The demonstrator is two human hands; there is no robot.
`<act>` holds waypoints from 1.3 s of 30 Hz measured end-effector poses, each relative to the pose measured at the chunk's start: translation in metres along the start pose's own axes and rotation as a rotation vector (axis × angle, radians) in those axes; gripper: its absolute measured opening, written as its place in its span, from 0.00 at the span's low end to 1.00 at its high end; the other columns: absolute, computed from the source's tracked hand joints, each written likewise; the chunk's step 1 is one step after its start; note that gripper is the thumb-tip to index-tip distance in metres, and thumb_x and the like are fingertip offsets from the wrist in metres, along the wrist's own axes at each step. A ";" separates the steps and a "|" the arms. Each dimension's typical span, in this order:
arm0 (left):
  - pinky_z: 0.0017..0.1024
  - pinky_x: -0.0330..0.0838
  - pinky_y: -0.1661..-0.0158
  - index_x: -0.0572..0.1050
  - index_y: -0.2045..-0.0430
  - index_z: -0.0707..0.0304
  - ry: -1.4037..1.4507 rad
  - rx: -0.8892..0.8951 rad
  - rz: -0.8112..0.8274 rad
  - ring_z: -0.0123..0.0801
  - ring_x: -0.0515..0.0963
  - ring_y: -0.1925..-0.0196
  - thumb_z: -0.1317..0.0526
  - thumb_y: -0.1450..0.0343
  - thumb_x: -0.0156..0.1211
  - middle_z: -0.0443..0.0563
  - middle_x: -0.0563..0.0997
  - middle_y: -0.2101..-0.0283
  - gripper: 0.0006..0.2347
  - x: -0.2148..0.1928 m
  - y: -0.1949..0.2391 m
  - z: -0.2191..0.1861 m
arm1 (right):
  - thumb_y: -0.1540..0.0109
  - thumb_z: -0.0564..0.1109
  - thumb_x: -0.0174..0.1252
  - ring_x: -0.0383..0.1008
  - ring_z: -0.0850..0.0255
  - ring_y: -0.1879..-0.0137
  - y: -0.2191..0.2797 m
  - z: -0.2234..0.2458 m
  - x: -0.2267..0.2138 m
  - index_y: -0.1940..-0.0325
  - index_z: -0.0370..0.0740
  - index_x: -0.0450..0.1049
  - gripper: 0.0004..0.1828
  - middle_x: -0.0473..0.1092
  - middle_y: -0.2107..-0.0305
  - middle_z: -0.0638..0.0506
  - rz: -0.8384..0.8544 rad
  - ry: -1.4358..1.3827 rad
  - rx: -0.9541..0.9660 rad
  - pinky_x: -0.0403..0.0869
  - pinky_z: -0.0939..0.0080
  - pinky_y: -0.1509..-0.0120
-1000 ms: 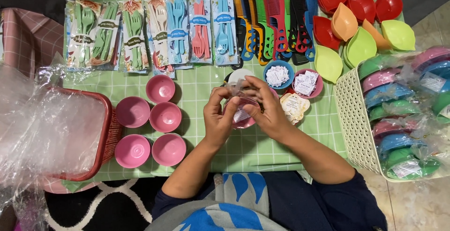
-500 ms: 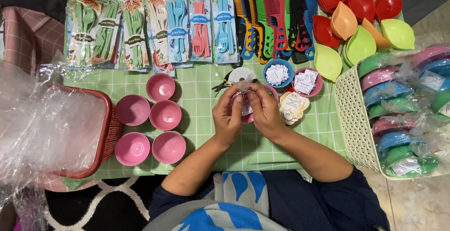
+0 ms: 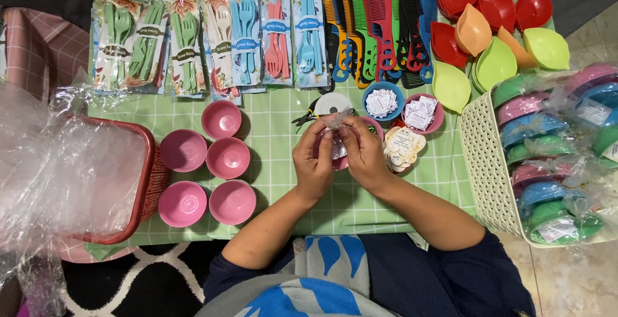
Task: The person wraps small plastic bowls in clear plastic film, places a label inside each wrap, and secures the package with a twist tie. They repeat this process for a pink bowl and then a blue bowl, placing the finished packages into a basket.
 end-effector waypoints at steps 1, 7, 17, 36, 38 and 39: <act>0.38 0.66 0.52 0.71 0.63 0.76 0.000 0.000 0.000 0.47 0.74 0.54 0.72 0.32 0.46 0.64 0.76 0.61 0.08 0.000 0.000 0.000 | 0.36 0.41 0.42 0.72 0.54 0.59 0.000 0.001 0.000 0.57 0.33 0.67 0.11 0.71 0.69 0.41 0.000 0.000 0.000 0.68 0.52 0.52; 0.39 0.66 0.52 0.71 0.64 0.76 -0.007 0.003 -0.006 0.47 0.75 0.54 0.72 0.32 0.46 0.65 0.76 0.61 0.07 0.000 0.000 0.000 | 0.36 0.41 0.43 0.72 0.52 0.58 0.000 0.002 0.000 0.58 0.33 0.68 0.11 0.71 0.68 0.41 0.001 0.002 -0.002 0.68 0.52 0.51; 0.39 0.66 0.52 0.71 0.64 0.77 0.010 0.013 0.010 0.47 0.74 0.54 0.72 0.32 0.45 0.65 0.76 0.61 0.07 -0.001 -0.001 -0.002 | 0.36 0.41 0.42 0.72 0.54 0.58 0.000 0.003 -0.001 0.57 0.34 0.68 0.11 0.71 0.68 0.42 0.011 -0.011 0.004 0.68 0.52 0.50; 0.43 0.63 0.49 0.64 0.57 0.86 0.010 0.357 0.177 0.56 0.70 0.49 0.53 0.29 0.35 0.71 0.72 0.57 0.24 0.000 0.004 -0.025 | 0.44 0.36 0.56 0.72 0.57 0.72 0.014 0.087 -0.080 0.71 0.37 0.73 0.01 0.70 0.73 0.51 -0.236 0.400 -0.268 0.72 0.63 0.68; 0.44 0.63 0.49 0.65 0.56 0.86 -0.001 0.364 0.173 0.56 0.70 0.50 0.54 0.29 0.35 0.71 0.73 0.58 0.23 -0.002 0.005 -0.028 | 0.43 0.39 0.56 0.71 0.54 0.71 0.045 0.091 -0.122 0.71 0.34 0.74 0.05 0.70 0.73 0.46 -0.361 0.452 -0.337 0.72 0.59 0.66; 0.45 0.63 0.49 0.65 0.56 0.86 -0.023 0.370 0.158 0.56 0.71 0.50 0.56 0.29 0.35 0.71 0.73 0.58 0.22 -0.004 0.005 -0.029 | 0.43 0.42 0.56 0.70 0.51 0.70 0.062 0.096 -0.143 0.72 0.31 0.74 0.10 0.70 0.74 0.41 -0.474 0.495 -0.407 0.71 0.56 0.64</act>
Point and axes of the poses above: each hand's wrist, its own y-axis away from the middle knuckle, its own x-axis out of the palm, z = x × y, the point moved 4 cm from there along -y, towards the middle knuckle
